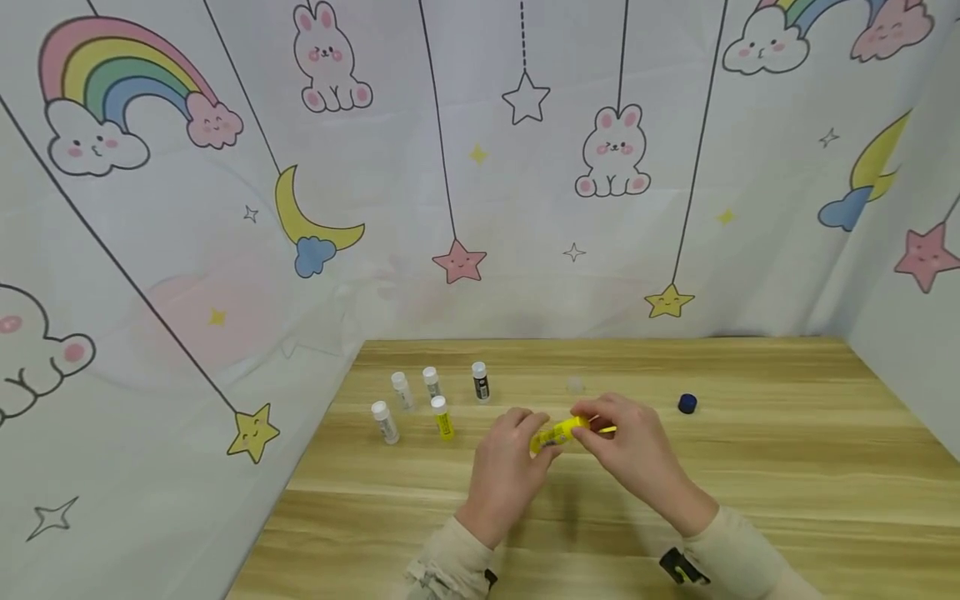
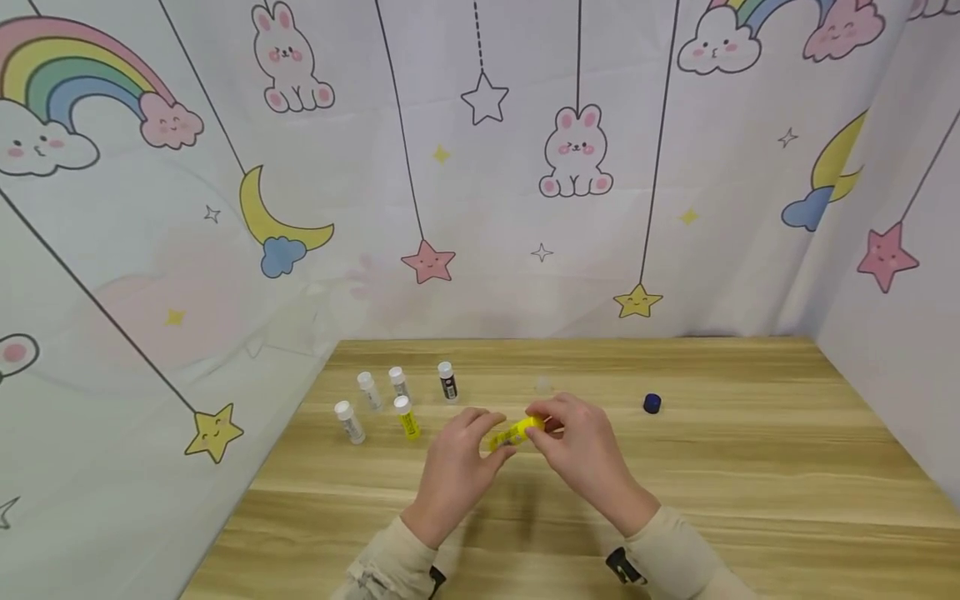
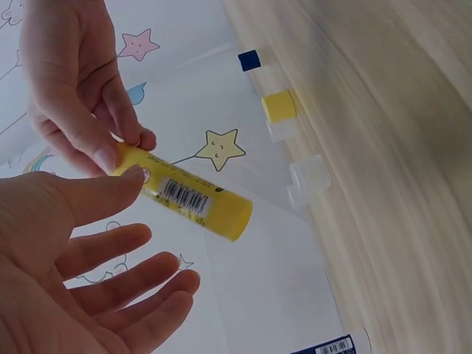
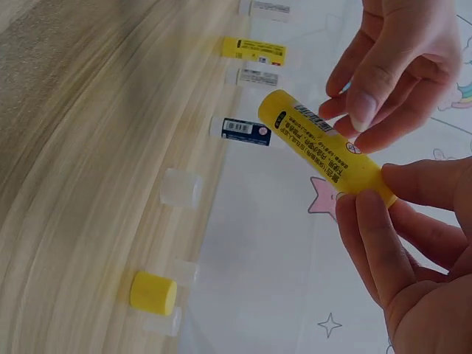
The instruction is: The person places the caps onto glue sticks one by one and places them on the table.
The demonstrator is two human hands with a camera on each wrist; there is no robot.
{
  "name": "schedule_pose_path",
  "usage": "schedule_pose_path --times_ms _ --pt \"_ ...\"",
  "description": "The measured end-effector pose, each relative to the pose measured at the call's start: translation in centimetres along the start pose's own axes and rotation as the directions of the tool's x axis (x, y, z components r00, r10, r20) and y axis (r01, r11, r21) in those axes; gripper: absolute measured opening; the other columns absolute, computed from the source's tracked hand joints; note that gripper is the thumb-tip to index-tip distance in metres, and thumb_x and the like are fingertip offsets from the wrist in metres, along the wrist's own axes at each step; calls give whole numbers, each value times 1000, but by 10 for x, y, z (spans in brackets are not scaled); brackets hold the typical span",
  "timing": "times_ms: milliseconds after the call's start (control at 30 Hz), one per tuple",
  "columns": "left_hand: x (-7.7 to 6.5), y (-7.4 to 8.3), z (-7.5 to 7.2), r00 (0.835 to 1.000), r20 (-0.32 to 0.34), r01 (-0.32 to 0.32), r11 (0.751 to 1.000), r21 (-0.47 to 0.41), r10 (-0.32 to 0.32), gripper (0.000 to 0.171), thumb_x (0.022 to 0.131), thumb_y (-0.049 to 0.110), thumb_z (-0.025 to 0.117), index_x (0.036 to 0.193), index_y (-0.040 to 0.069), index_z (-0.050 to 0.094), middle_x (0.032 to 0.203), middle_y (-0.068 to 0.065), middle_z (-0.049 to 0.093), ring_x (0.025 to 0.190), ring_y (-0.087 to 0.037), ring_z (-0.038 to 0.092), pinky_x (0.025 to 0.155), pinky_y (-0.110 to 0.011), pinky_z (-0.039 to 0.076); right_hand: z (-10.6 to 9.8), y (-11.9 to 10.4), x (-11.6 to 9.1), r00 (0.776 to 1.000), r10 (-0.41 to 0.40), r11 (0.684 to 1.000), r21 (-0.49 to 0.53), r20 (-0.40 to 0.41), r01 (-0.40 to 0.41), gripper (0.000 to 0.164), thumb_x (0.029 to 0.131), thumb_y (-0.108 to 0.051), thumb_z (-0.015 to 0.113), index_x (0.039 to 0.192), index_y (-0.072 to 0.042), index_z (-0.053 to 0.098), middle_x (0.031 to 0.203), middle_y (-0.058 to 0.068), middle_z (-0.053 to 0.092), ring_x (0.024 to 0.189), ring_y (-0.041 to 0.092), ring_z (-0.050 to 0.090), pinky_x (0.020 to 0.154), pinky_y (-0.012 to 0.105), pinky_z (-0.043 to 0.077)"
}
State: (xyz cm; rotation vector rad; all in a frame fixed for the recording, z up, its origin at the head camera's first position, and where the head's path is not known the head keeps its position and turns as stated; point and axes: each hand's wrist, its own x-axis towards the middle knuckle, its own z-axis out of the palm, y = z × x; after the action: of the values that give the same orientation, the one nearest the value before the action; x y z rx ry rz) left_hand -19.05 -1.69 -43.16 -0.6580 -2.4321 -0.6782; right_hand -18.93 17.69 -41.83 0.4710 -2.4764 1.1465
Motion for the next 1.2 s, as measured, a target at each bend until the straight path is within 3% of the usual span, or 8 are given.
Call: schedule_pose_path --times_ms 200,667,1200 --pt "2 -4 -4 1000 -16 1 1000 17 -1 39 79 31 89 110 11 76 104 -1 67 91 -17 65 72 -29 56 -3 4 -2 1000 -3 999 -45 11 3 25 83 -7 83 105 -13 76 96 -4 67 80 8 67 67 22 57" --pt "8 -22 -9 995 -95 39 999 7 -39 26 82 17 86 104 10 75 103 -3 67 90 -19 66 73 -33 56 -10 8 -8 999 32 994 -108 36 -28 26 81 -3 84 103 -13 76 94 -5 65 78 7 65 65 21 57" --pt "14 -45 -15 979 -191 72 997 29 -65 18 81 9 85 96 8 76 98 -5 68 87 -22 67 67 -34 57 -23 11 -19 995 -55 967 -243 79 72 27 78 -1 85 99 -14 77 90 -6 64 73 1 59 64 16 52"
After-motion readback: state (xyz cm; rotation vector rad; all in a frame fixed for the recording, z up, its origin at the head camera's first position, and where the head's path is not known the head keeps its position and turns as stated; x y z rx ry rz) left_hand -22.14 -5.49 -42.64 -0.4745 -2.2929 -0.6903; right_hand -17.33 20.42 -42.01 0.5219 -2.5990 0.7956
